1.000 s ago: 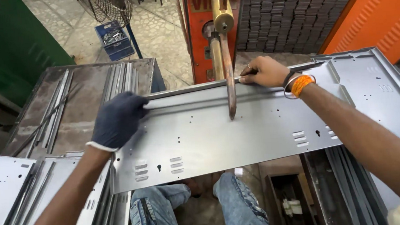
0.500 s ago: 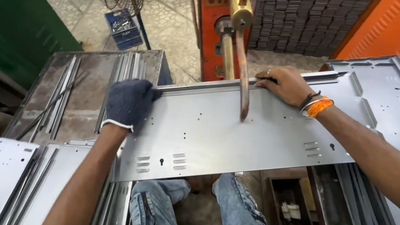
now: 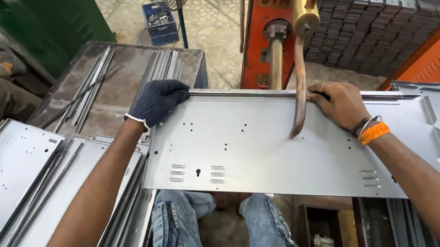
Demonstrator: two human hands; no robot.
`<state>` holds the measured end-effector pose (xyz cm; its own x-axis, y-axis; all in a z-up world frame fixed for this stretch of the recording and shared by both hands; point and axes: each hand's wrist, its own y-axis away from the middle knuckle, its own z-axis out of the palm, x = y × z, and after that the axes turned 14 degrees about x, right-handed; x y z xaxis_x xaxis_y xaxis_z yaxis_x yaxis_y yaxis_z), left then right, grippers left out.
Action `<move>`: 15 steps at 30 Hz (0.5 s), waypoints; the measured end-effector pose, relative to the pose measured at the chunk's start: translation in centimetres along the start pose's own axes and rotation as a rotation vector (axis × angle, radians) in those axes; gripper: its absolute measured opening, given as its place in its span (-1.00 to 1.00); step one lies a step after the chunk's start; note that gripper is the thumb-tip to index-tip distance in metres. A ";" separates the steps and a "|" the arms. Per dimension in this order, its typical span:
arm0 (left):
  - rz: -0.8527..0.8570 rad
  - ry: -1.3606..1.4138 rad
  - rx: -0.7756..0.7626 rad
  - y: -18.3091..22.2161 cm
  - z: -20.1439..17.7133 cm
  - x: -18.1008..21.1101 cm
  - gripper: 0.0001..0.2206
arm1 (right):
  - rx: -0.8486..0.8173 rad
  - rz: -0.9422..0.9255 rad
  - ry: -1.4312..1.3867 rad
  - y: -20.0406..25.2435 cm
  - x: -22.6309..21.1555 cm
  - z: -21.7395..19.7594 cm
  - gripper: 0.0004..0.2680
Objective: The recorder uses a spot welding machine to weld metal reinforcement bars onto metal panels.
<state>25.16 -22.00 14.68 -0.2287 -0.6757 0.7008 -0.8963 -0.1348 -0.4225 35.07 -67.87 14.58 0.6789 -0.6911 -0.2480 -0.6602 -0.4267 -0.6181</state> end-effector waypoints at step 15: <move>-0.024 0.047 0.050 0.7 0.1 1.0 -0.80 | -0.004 -0.103 -0.027 0.0 0.1 0.0 -0.81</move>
<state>24.34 -22.87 15.00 -0.2262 -0.6376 0.7364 -0.8818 -0.1871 -0.4329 35.15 -67.94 14.52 0.7513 -0.6279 -0.2033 -0.5879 -0.4968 -0.6383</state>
